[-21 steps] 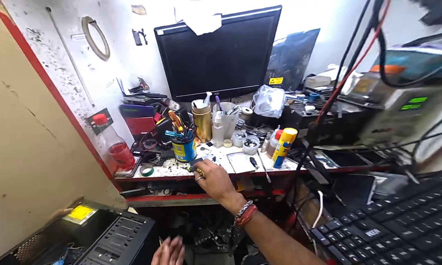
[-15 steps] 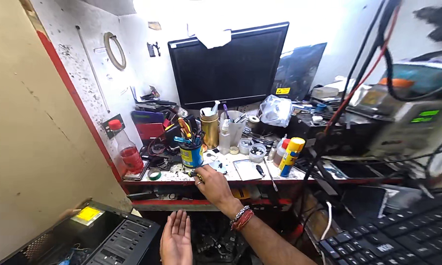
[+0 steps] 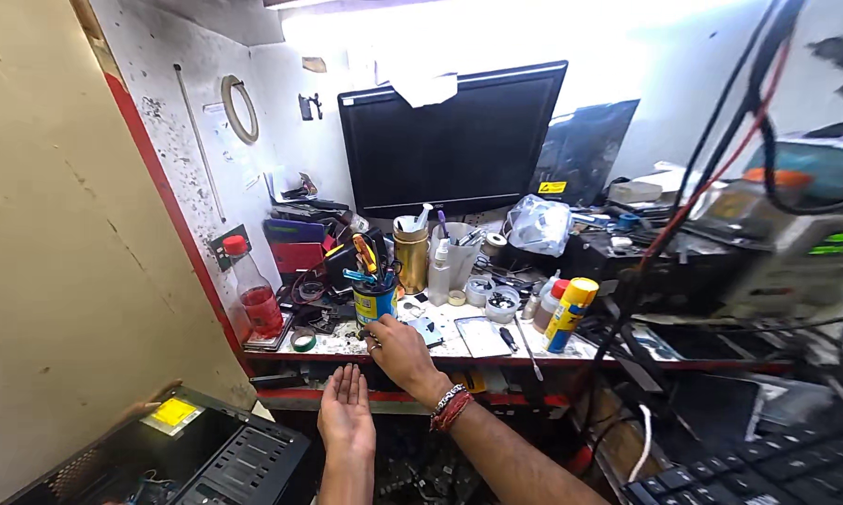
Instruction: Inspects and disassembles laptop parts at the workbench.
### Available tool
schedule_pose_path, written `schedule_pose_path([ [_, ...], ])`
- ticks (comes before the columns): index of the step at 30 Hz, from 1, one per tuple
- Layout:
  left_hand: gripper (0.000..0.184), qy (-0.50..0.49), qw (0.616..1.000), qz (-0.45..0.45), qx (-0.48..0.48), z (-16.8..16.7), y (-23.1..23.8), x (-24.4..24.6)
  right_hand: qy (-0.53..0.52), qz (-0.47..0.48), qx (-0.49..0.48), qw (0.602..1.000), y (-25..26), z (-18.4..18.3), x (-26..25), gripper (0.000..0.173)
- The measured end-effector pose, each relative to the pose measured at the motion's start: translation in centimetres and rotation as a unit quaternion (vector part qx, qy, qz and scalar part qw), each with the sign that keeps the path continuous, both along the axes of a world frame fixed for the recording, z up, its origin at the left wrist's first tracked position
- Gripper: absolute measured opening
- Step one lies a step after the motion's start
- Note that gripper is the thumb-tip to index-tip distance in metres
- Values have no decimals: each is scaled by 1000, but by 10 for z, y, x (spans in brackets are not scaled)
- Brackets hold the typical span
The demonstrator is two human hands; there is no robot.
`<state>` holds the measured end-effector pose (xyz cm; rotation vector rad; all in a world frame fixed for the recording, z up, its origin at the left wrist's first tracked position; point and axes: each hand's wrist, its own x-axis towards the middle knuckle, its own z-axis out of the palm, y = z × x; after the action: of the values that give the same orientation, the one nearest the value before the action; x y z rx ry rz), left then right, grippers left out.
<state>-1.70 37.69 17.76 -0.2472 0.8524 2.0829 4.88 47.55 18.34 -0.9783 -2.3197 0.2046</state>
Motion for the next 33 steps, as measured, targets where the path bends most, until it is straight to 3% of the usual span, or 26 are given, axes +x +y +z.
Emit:
schedule_pose_path([
  [9, 34, -60, 998, -8, 20, 6, 31, -6, 83, -7, 10, 996, -5, 7, 25, 16],
  [13, 36, -42, 999, -17, 30, 0, 37, -8, 114, 9, -38, 993, -19, -1, 37, 19],
  [16, 22, -22, 999, 3, 26, -10, 40, -8, 97, 19, -95, 991, -31, -7, 41, 19],
  [19, 24, -11, 1000, 16, 16, -16, 37, -6, 89, 25, -110, 990, -36, -11, 40, 19],
  [27, 27, 0, 999, 37, -10, -24, 33, -12, 101, 67, -100, 988, -37, -14, 44, 19],
  [33, 27, -35, 998, 58, -7, -23, 28, -12, 148, 30, -69, 986, -36, -15, 46, 18],
])
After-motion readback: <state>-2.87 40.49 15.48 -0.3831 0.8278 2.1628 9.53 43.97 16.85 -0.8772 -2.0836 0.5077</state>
